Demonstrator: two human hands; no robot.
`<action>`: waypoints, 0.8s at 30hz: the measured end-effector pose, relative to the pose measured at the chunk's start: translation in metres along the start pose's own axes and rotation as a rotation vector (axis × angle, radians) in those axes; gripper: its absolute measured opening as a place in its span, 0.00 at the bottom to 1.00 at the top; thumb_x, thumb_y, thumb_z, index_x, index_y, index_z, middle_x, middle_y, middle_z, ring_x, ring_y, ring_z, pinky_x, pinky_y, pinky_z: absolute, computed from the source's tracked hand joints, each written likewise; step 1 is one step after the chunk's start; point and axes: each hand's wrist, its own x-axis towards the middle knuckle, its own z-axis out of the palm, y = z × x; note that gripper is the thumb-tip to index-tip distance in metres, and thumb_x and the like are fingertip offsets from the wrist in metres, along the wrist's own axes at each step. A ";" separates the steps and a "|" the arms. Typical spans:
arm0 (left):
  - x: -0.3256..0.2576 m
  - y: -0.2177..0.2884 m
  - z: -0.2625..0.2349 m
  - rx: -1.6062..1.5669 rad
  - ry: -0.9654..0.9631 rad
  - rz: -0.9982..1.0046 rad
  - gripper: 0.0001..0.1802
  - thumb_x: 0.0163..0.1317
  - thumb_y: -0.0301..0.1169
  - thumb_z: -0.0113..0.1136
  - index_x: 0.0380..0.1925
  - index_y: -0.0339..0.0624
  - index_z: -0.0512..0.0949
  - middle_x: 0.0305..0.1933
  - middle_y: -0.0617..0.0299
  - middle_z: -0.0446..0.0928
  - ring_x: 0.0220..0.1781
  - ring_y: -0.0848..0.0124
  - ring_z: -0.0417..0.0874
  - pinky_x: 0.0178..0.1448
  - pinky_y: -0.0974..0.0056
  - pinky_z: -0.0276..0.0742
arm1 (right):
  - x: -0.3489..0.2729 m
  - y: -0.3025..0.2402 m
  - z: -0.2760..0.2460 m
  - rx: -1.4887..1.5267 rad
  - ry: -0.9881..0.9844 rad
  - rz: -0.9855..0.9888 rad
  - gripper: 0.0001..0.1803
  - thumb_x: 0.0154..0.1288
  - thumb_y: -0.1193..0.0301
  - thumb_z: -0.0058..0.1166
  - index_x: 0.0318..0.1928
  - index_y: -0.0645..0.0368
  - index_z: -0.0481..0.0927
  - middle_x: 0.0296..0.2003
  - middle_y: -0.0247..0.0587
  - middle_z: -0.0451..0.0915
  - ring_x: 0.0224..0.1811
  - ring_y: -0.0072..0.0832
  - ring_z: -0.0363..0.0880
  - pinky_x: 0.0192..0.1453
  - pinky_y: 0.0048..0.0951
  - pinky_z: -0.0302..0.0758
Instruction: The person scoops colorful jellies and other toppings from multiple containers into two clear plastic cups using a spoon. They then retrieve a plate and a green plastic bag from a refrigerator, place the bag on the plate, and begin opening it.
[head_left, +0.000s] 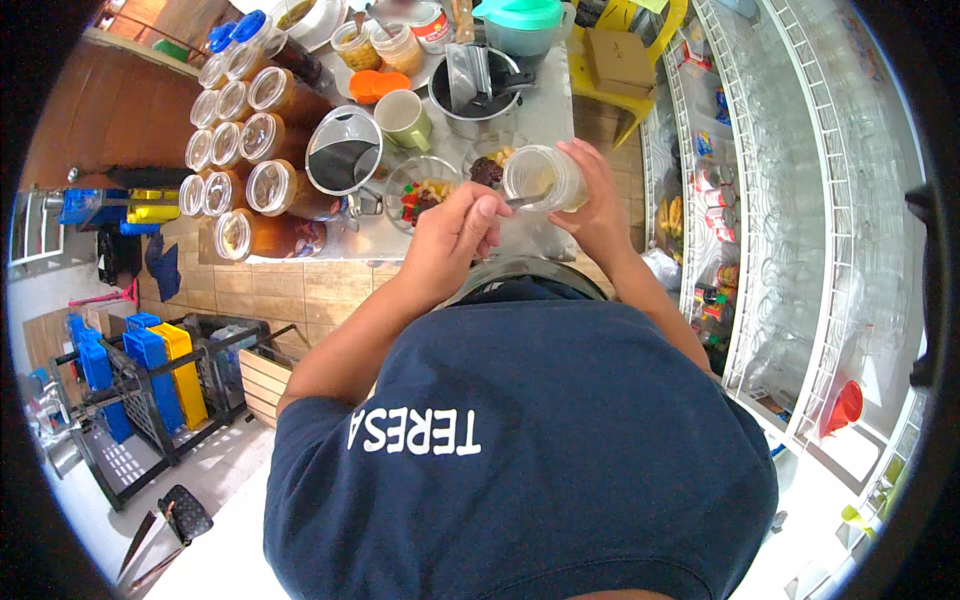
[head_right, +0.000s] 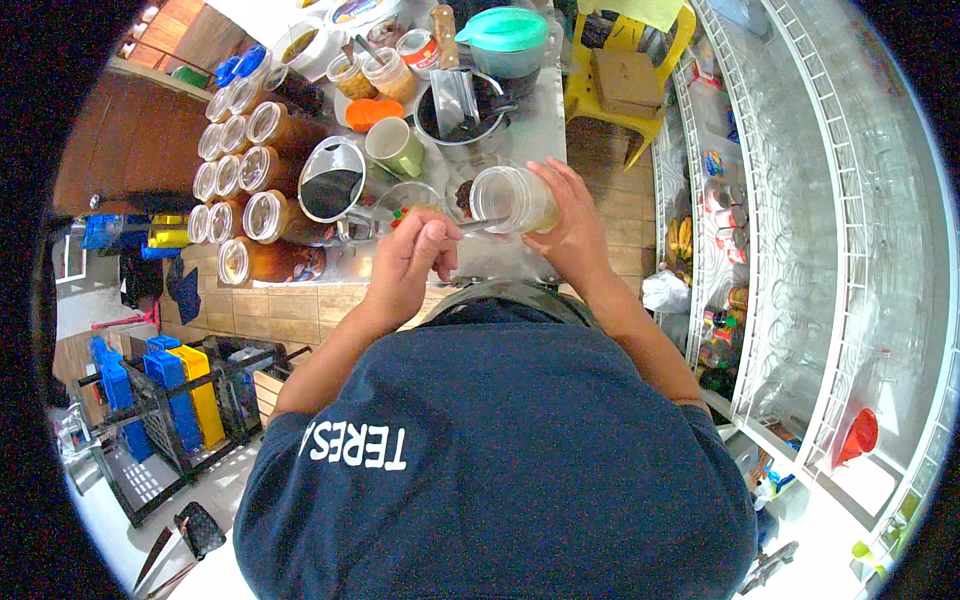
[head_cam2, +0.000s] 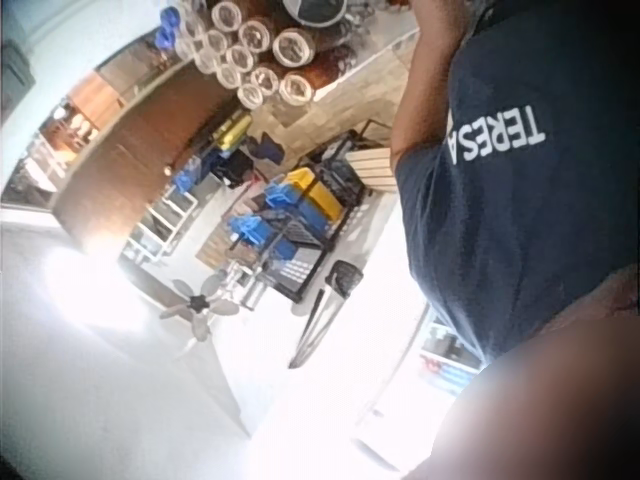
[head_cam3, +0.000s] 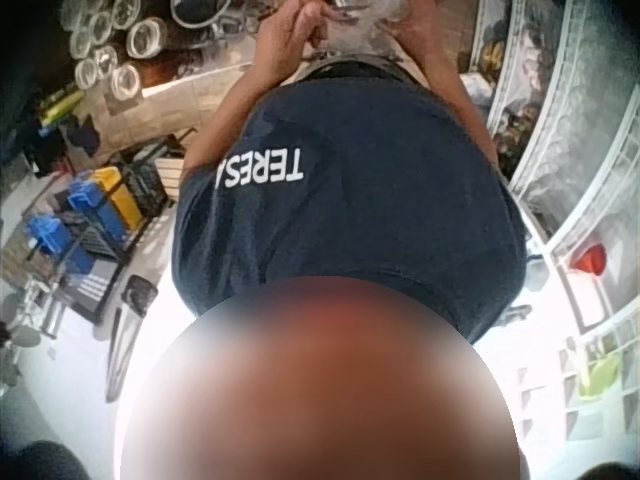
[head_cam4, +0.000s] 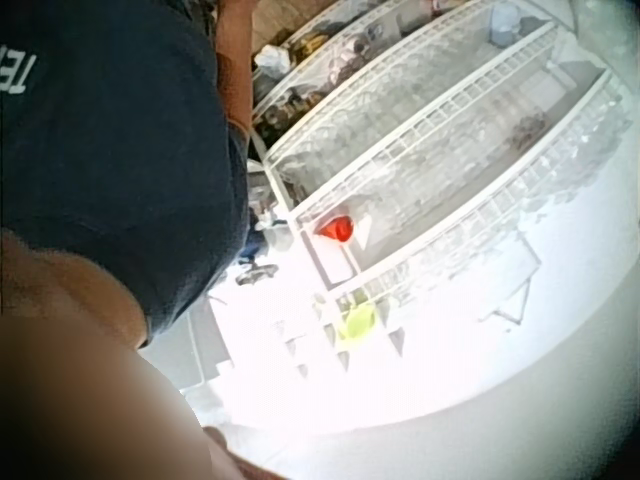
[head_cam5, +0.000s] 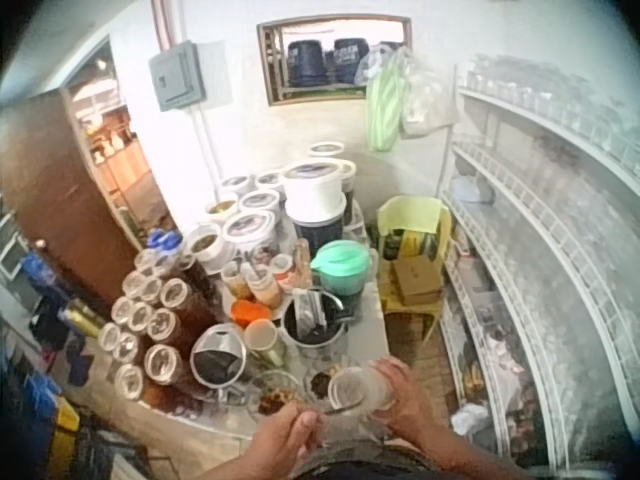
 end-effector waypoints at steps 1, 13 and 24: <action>-0.001 0.002 -0.001 -0.028 0.014 0.008 0.17 0.74 0.42 0.42 0.38 0.40 0.74 0.22 0.63 0.74 0.22 0.76 0.74 0.29 0.70 0.72 | -0.001 0.002 0.000 0.021 0.002 0.008 0.47 0.33 0.77 0.70 0.62 0.50 0.68 0.62 0.47 0.67 0.66 0.46 0.64 0.69 0.39 0.64; 0.001 -0.002 -0.019 -0.428 0.295 -0.114 0.18 0.75 0.44 0.39 0.37 0.41 0.70 0.20 0.61 0.72 0.18 0.75 0.72 0.23 0.72 0.68 | -0.007 0.013 0.008 0.119 -0.049 0.142 0.47 0.36 0.74 0.72 0.62 0.55 0.66 0.61 0.45 0.67 0.65 0.42 0.64 0.70 0.38 0.61; -0.006 -0.006 -0.038 -0.446 0.421 -0.101 0.16 0.75 0.43 0.41 0.36 0.44 0.71 0.18 0.64 0.70 0.15 0.77 0.68 0.19 0.73 0.62 | -0.007 0.021 0.026 0.334 -0.136 0.180 0.48 0.36 0.69 0.74 0.63 0.58 0.65 0.59 0.45 0.68 0.64 0.40 0.66 0.70 0.35 0.62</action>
